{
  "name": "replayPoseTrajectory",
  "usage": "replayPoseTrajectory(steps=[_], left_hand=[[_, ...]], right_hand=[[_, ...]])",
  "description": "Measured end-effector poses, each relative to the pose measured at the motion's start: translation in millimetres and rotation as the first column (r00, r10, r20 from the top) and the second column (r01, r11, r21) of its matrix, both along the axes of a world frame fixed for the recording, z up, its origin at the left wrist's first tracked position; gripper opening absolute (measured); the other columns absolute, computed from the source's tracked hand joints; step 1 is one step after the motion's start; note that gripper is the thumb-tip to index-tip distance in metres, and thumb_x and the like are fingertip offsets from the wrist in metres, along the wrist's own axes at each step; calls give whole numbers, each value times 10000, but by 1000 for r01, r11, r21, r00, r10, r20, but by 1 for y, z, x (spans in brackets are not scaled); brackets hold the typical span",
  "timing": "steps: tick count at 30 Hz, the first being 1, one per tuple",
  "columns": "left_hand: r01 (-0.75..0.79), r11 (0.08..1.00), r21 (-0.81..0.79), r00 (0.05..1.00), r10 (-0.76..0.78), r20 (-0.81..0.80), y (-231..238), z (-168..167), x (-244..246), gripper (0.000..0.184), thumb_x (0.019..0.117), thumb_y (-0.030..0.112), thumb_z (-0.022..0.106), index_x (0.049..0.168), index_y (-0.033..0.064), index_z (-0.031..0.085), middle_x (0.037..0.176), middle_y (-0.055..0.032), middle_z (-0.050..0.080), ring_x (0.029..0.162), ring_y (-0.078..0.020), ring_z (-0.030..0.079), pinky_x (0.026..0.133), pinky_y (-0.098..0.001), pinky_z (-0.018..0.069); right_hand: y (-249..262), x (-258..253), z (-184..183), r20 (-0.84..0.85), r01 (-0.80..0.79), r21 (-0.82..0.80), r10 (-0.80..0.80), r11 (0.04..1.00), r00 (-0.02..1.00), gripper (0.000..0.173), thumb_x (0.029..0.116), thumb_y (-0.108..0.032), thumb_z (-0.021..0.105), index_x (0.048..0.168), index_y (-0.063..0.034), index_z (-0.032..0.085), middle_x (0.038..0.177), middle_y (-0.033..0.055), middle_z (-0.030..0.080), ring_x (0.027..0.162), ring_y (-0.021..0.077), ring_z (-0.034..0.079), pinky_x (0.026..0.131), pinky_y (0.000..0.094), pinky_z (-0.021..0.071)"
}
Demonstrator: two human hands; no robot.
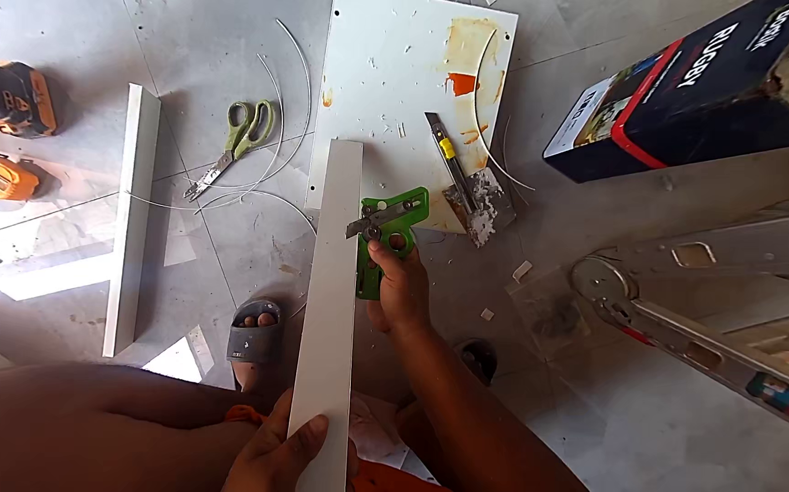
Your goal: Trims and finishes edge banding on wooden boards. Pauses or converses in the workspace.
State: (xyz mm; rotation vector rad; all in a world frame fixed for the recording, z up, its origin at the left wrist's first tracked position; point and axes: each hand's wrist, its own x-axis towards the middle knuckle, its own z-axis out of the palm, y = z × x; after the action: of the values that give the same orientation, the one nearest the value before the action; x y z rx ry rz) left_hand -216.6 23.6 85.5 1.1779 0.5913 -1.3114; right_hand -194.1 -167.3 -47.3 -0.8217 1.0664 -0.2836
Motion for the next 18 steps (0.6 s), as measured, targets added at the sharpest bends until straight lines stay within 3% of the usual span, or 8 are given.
replayPoseTrajectory(steps=[10,16,18], left_hand=[[8,1000,1,1000,-8,12,3,-2,-2,250,1093,61,317,1304,111,441,891,-70,739,725,-188,739,658,-342,640],[-121,991,57,992,119,49,-1,-1,3,254,1111,104,277,1327,80,406,879,-119,717,707,-247,735,637,-390,647],[-145,982,120,989,143,24,-3,-2,4,248,1119,120,267,1315,57,405,856,-143,707,674,-260,730,615,-391,647]], right_hand=[[14,-18,12,32,33,20,-33,999,999,113,998,-32,568,1096,-79,540,854,67,615,701,140,632,663,312,578],[50,-43,40,45,-126,19,125,992,991,178,931,-40,624,1081,-8,534,845,43,632,701,82,643,663,240,581],[49,-39,33,-3,-145,48,145,988,989,169,950,-47,612,1095,-2,538,840,51,628,686,102,643,647,266,587]])
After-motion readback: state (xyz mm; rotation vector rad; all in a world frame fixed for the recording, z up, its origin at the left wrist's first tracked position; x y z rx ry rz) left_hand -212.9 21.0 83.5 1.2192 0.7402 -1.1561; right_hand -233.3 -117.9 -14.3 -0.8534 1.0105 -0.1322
